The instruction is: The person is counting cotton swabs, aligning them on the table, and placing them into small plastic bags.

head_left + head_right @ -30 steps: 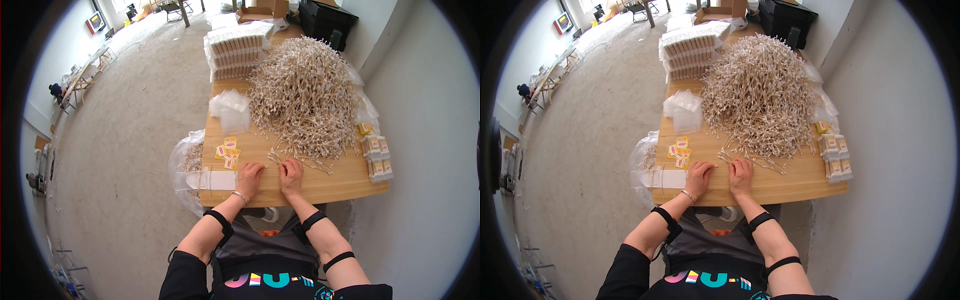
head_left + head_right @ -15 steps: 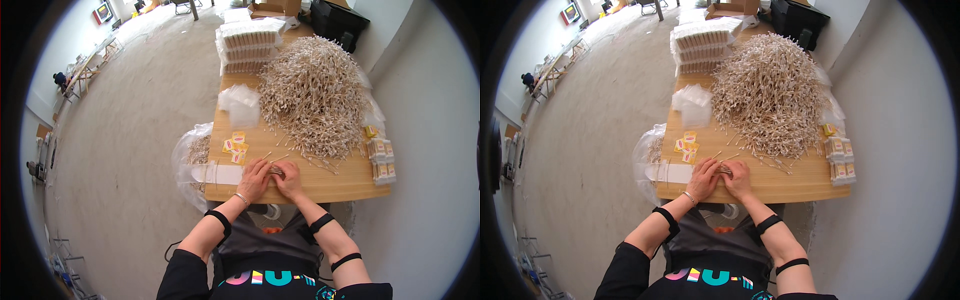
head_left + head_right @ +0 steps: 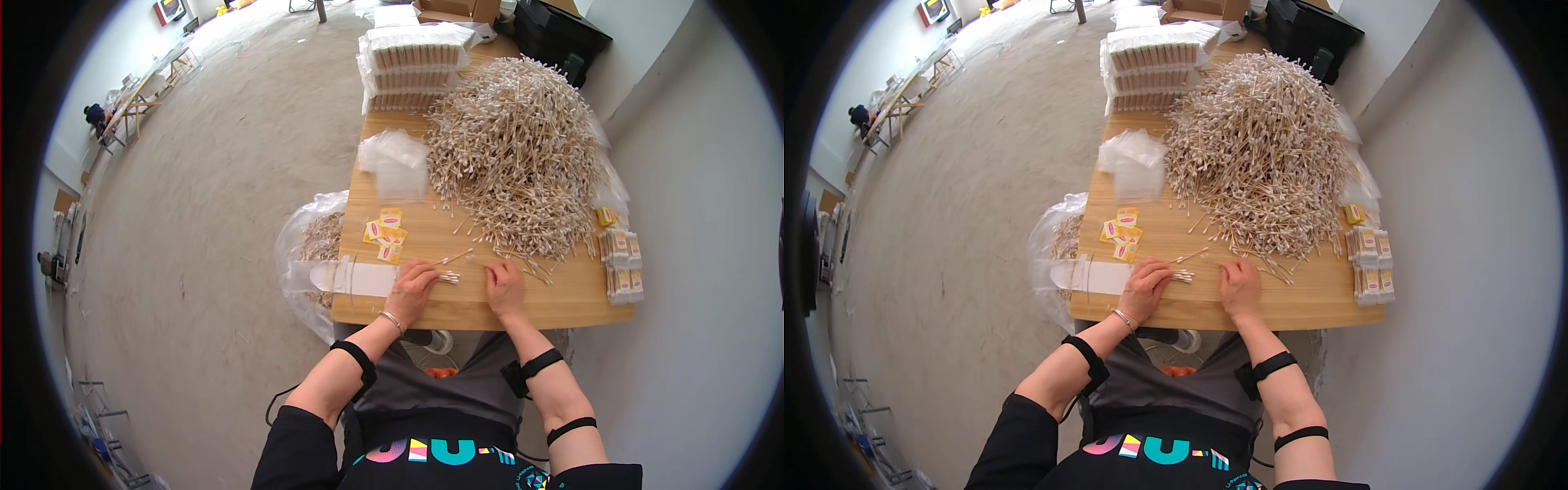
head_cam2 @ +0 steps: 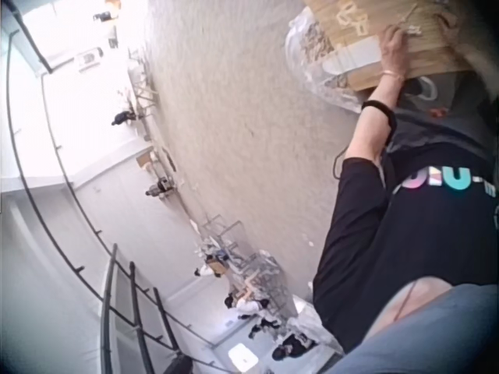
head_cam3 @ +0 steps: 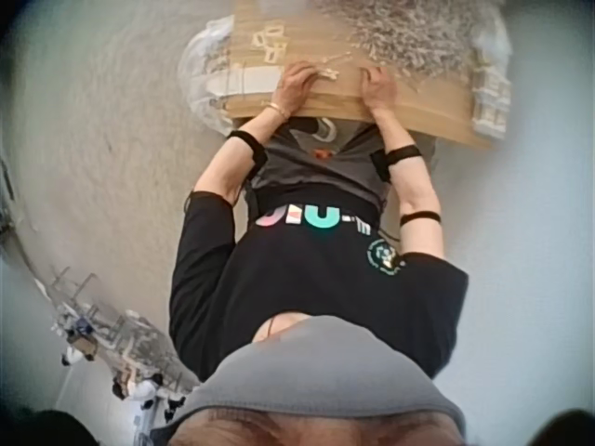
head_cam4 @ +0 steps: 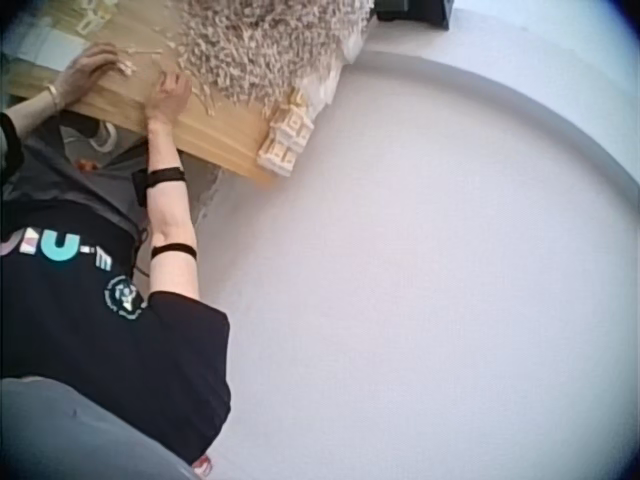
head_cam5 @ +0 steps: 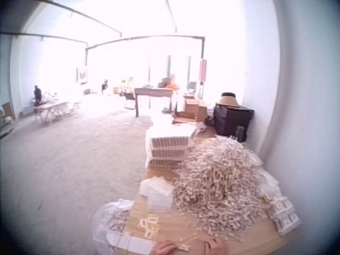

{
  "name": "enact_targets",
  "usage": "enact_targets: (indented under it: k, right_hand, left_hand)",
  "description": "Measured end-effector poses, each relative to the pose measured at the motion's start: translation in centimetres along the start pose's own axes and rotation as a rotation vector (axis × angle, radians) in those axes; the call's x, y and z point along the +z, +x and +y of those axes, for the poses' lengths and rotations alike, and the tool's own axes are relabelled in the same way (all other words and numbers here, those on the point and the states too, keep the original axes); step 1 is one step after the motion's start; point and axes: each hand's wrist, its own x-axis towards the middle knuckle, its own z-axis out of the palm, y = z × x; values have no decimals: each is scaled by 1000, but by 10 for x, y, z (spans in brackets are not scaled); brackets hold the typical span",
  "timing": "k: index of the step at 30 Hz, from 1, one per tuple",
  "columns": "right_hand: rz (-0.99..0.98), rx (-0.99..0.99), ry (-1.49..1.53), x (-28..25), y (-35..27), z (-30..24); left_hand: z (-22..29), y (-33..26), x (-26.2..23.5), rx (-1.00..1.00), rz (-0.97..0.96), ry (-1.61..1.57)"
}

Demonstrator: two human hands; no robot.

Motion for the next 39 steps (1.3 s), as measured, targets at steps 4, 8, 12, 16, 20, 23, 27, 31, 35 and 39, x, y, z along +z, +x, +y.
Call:
enact_targets:
  k: [4,8,12,16,20,23,27,31,35,39]
  right_hand:
    - [18,26,-4,1,13,5]
    - [-37,-27,-22,17,24,-9]
    - [-48,23,70,38,40,-28]
    - [-144,-94,172,48,42,-48]
    - [-263,-180,266,46,42,-51]
    - [-335,-154,417,42,41,-38]
    - [-141,133,529,45,29,-26]
    - [-68,371,831,55,13,-34]
    - [-101,423,1171,69,13,-63]
    - [22,309,1030,62,15,-50]
  left_hand:
    - [1,0,-3,14,-47,-19]
    - [0,0,-3,49,-48,-7]
    - [-1,3,-2,44,-79,-37]
    - [-2,0,-2,40,-103,-58]
    - [-4,-1,-4,73,-138,34]
    - [14,4,-9,-106,-71,190]
    - [9,4,-9,-39,-37,182]
    - [6,3,-6,-24,-179,90]
    - [3,3,-8,-8,-264,41]
    - [-1,-2,-4,-4,-234,58]
